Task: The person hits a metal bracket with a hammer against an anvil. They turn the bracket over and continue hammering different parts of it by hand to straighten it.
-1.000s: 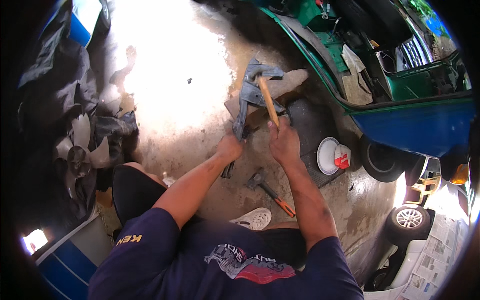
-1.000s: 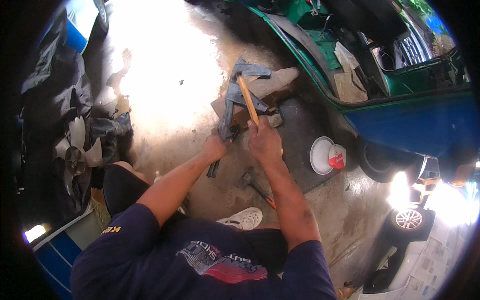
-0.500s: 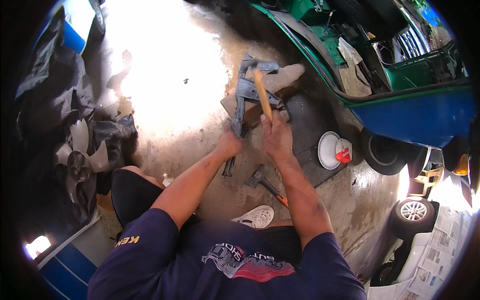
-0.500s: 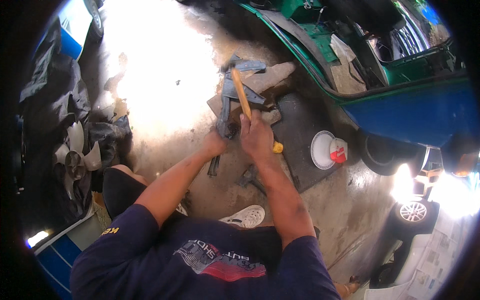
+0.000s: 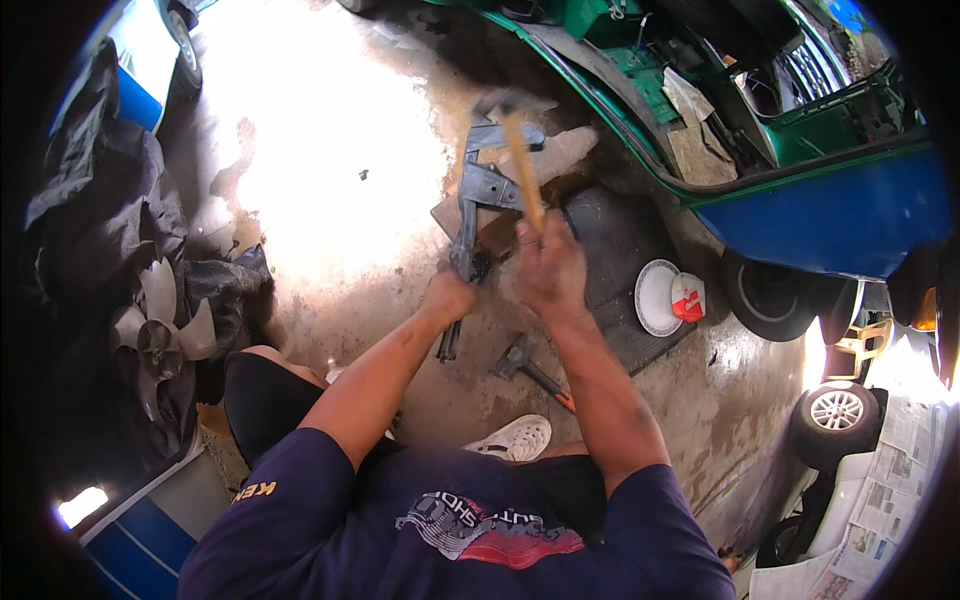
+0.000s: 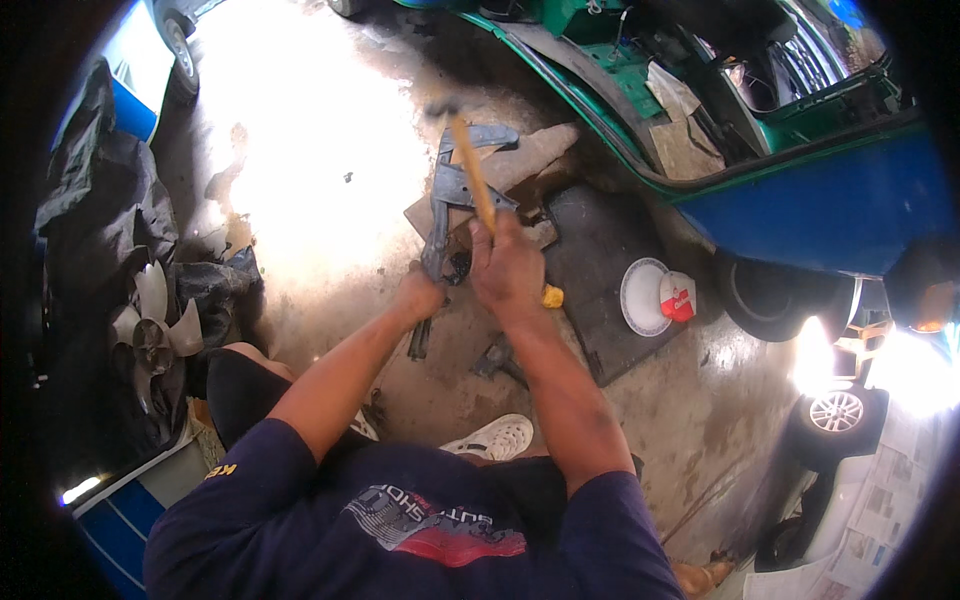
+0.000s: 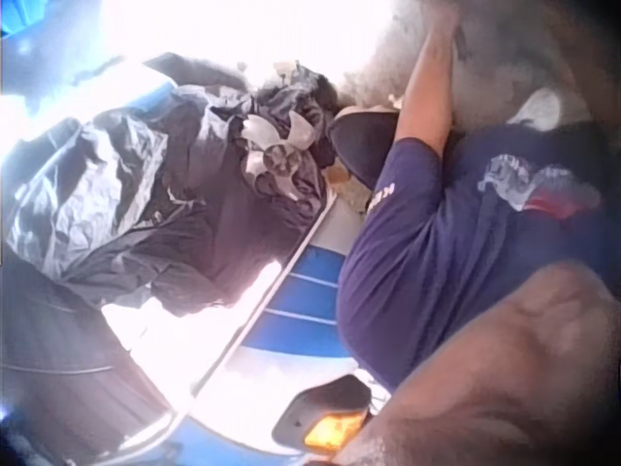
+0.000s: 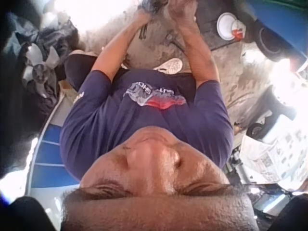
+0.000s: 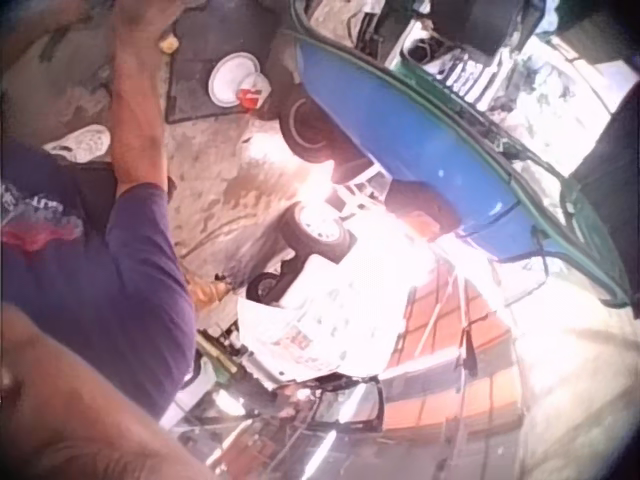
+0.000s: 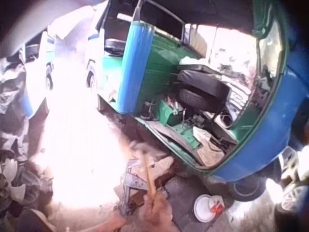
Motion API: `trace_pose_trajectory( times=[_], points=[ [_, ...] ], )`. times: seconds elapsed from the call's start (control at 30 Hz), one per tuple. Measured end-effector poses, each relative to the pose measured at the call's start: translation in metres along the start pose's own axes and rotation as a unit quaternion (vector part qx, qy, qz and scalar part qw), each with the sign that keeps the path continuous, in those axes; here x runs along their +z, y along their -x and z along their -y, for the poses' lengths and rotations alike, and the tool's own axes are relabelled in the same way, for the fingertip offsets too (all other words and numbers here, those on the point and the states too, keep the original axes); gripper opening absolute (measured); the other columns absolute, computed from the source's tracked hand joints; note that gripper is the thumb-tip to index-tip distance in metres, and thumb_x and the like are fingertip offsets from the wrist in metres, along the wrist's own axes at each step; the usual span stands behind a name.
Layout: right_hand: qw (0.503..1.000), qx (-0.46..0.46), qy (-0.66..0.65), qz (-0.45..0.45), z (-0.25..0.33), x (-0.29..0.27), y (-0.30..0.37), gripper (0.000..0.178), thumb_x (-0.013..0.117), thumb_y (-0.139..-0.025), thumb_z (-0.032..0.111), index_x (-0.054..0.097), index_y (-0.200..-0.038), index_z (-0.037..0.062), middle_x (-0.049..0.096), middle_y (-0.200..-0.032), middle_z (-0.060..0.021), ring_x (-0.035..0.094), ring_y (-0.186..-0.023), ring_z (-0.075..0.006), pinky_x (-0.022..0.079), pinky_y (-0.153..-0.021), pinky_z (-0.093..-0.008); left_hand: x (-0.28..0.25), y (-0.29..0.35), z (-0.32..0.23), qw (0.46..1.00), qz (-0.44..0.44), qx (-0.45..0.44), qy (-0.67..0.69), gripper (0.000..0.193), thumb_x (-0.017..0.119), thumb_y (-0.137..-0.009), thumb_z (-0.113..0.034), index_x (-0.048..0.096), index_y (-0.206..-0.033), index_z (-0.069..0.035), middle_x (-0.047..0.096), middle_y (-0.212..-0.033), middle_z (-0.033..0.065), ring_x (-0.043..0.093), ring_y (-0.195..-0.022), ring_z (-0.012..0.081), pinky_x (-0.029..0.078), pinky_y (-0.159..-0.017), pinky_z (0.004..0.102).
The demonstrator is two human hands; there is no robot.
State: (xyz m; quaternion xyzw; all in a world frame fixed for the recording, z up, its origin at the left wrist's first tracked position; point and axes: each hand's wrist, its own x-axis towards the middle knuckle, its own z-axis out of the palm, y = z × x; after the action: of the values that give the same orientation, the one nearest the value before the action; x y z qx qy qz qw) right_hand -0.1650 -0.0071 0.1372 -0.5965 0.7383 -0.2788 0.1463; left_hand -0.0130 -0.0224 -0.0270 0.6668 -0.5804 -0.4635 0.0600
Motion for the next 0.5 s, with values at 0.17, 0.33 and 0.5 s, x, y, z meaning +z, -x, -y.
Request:
trace_pose_trajectory(
  times=[0.17, 0.33, 0.5],
  points=[
    [0.998, 0.035, 0.042, 0.02, -0.05, 0.04, 0.035, 0.039, 0.055, -0.109, 0.039, 0.059, -0.117, 0.0012, 0.072, -0.098, -0.0306, 0.07, -0.092, -0.053, 0.054, -0.078, -0.0614, 0.002, 0.0, 0.004, 1.0, 0.02, 0.001, 0.001, 0.065, 0.074, -0.089, -0.024, 0.049, -0.134, 0.014, 0.07, -0.119, 0.0384, 0.069, -0.118, 0.051, 0.057, -0.1, 0.053],
    [0.987, 0.092, 0.073, 0.108, -0.051, 0.035, 0.013, 0.04, 0.056, -0.108, 0.039, 0.061, -0.111, 0.0001, 0.072, -0.096, -0.0315, 0.068, -0.097, -0.054, 0.052, -0.084, -0.0624, -0.003, 0.005, 0.01, 1.0, 0.014, -0.001, -0.016, 0.064, 0.072, -0.089, -0.024, 0.049, -0.136, 0.012, 0.07, -0.12, 0.0386, 0.069, -0.117, 0.0512, 0.057, -0.099, 0.0536],
    [0.993, -0.016, -0.063, -0.097, 0.012, -0.014, 0.011, 0.026, 0.06, -0.108, 0.028, 0.056, -0.11, 0.0025, 0.069, -0.087, -0.0306, 0.068, -0.086, -0.0539, 0.052, -0.073, -0.0622, -0.006, 0.033, 0.018, 0.998, 0.02, -0.031, 0.06, 0.066, 0.07, -0.09, -0.027, 0.047, -0.14, 0.008, 0.07, -0.124, 0.0371, 0.067, -0.121, 0.0523, 0.054, -0.104, 0.0548]
  ],
)
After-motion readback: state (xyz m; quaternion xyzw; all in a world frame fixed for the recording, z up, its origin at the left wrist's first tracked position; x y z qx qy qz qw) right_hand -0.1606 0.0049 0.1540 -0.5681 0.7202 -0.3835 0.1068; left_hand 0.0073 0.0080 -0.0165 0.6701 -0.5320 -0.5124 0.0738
